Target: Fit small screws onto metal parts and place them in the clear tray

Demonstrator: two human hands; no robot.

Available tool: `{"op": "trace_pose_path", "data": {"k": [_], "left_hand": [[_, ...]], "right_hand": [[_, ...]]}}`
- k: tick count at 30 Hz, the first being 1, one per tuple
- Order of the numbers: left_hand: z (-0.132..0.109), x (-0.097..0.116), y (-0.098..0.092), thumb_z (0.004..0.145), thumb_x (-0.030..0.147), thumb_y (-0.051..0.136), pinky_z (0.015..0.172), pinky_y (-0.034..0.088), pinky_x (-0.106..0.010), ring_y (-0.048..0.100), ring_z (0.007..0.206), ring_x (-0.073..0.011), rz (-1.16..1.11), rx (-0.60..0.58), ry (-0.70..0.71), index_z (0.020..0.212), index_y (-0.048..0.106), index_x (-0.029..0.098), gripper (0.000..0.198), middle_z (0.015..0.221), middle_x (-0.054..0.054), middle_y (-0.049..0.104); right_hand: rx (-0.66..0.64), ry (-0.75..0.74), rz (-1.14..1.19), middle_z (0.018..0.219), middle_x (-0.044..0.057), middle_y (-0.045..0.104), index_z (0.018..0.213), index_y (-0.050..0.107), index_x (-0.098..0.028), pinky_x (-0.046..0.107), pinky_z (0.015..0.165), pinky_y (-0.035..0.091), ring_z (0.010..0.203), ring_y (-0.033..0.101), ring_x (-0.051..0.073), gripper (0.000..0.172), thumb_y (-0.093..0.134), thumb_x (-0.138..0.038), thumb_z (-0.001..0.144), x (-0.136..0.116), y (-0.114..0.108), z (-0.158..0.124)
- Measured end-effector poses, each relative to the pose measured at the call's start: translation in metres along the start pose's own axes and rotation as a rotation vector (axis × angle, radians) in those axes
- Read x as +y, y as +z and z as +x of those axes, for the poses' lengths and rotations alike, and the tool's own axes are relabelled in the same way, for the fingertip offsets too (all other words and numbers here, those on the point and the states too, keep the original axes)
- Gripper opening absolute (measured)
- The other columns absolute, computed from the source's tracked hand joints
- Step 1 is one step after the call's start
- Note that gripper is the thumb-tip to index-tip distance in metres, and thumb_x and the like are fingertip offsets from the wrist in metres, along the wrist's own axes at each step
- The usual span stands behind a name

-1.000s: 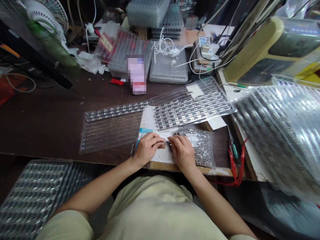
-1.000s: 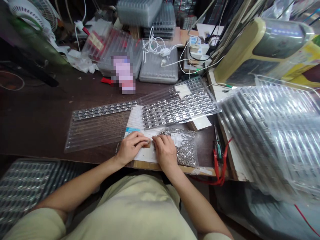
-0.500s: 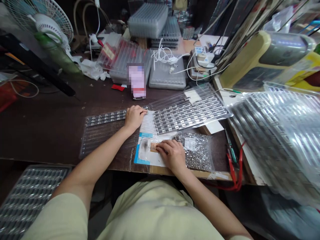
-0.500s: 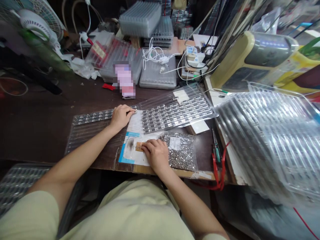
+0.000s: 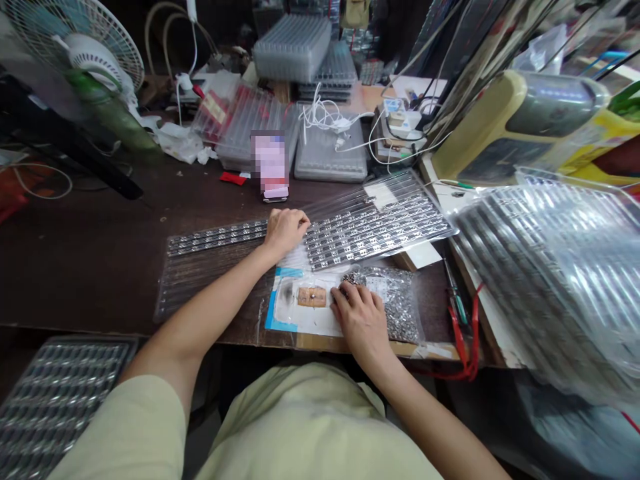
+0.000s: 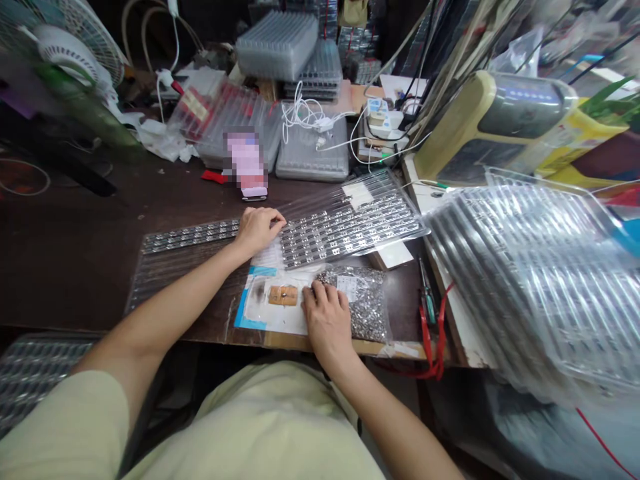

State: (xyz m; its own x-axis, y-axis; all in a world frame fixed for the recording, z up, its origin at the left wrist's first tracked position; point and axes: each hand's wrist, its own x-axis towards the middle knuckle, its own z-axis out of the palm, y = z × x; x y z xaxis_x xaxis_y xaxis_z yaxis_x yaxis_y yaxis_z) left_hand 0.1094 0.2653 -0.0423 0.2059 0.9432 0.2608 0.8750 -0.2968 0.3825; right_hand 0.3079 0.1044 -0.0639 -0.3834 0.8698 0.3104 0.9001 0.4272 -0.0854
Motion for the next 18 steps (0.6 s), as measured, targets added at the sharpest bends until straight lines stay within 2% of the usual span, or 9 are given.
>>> {"op": "trace_pose_path", "data": {"k": [3, 7, 10, 13, 15, 18], "left_hand": [[-0.018, -0.001, -0.01, 0.084, 0.023, 0.057, 0.074, 0.047, -0.032, 0.065, 0.078, -0.019, -0.243, 0.023, -0.049, 0.092, 0.067, 0.018, 0.015, 0.085, -0.005, 0.07], [-0.066, 0.004, -0.025, 0.09, 0.022, 0.046, 0.059, 0.051, -0.022, 0.065, 0.068, -0.0115, -0.595, -0.085, -0.092, 0.111, 0.063, 0.019, 0.027, 0.096, -0.005, 0.067], [-0.105, 0.014, -0.03, 0.089, 0.023, 0.05, 0.061, 0.052, -0.021, 0.065, 0.072, -0.0117, -0.566, -0.095, -0.08, 0.104, 0.067, 0.02, 0.023, 0.1, -0.005, 0.066], [-0.135, 0.024, -0.026, 0.085, 0.022, 0.059, 0.064, 0.052, -0.022, 0.063, 0.076, -0.0135, -0.478, -0.071, -0.071, 0.099, 0.069, 0.021, 0.017, 0.094, -0.004, 0.067], [-0.147, 0.029, -0.018, 0.084, 0.021, 0.061, 0.065, 0.052, -0.024, 0.063, 0.076, -0.0139, -0.482, -0.044, -0.068, 0.098, 0.068, 0.02, 0.015, 0.091, -0.004, 0.068], [-0.155, 0.033, -0.004, 0.085, 0.023, 0.061, 0.065, 0.053, -0.025, 0.064, 0.076, -0.0143, -0.505, -0.01, -0.034, 0.096, 0.069, 0.019, 0.014, 0.093, -0.005, 0.067]], "right_hand": [[-0.016, -0.012, 0.004, 0.094, 0.005, 0.063, 0.095, 0.065, -0.02, 0.033, 0.073, 0.031, 0.085, 0.047, 0.02, 0.009, 0.058, -0.021, 0.089, 0.003, 0.002, -0.003], [-0.01, -0.004, 0.006, 0.082, 0.005, 0.061, 0.084, 0.064, -0.02, 0.032, 0.068, 0.029, 0.079, 0.046, 0.02, 0.011, 0.055, -0.023, 0.09, 0.005, 0.007, 0.002], [0.027, 0.001, 0.034, 0.079, 0.003, 0.062, 0.083, 0.064, -0.021, 0.032, 0.068, 0.029, 0.077, 0.047, 0.018, 0.013, 0.055, -0.025, 0.091, 0.007, 0.01, 0.006], [0.077, 0.0, 0.118, 0.087, 0.002, 0.066, 0.088, 0.066, -0.022, 0.03, 0.069, 0.031, 0.08, 0.05, 0.017, 0.013, 0.054, -0.028, 0.092, 0.01, 0.01, 0.007], [0.098, 0.02, 0.179, 0.092, 0.002, 0.067, 0.091, 0.066, -0.023, 0.029, 0.071, 0.034, 0.083, 0.052, 0.016, 0.015, 0.052, -0.029, 0.093, 0.01, 0.008, 0.007], [0.095, 0.064, 0.241, 0.087, 0.004, 0.066, 0.092, 0.065, -0.021, 0.028, 0.072, 0.037, 0.081, 0.054, 0.016, 0.018, 0.048, -0.028, 0.095, 0.011, 0.006, 0.007]]}}
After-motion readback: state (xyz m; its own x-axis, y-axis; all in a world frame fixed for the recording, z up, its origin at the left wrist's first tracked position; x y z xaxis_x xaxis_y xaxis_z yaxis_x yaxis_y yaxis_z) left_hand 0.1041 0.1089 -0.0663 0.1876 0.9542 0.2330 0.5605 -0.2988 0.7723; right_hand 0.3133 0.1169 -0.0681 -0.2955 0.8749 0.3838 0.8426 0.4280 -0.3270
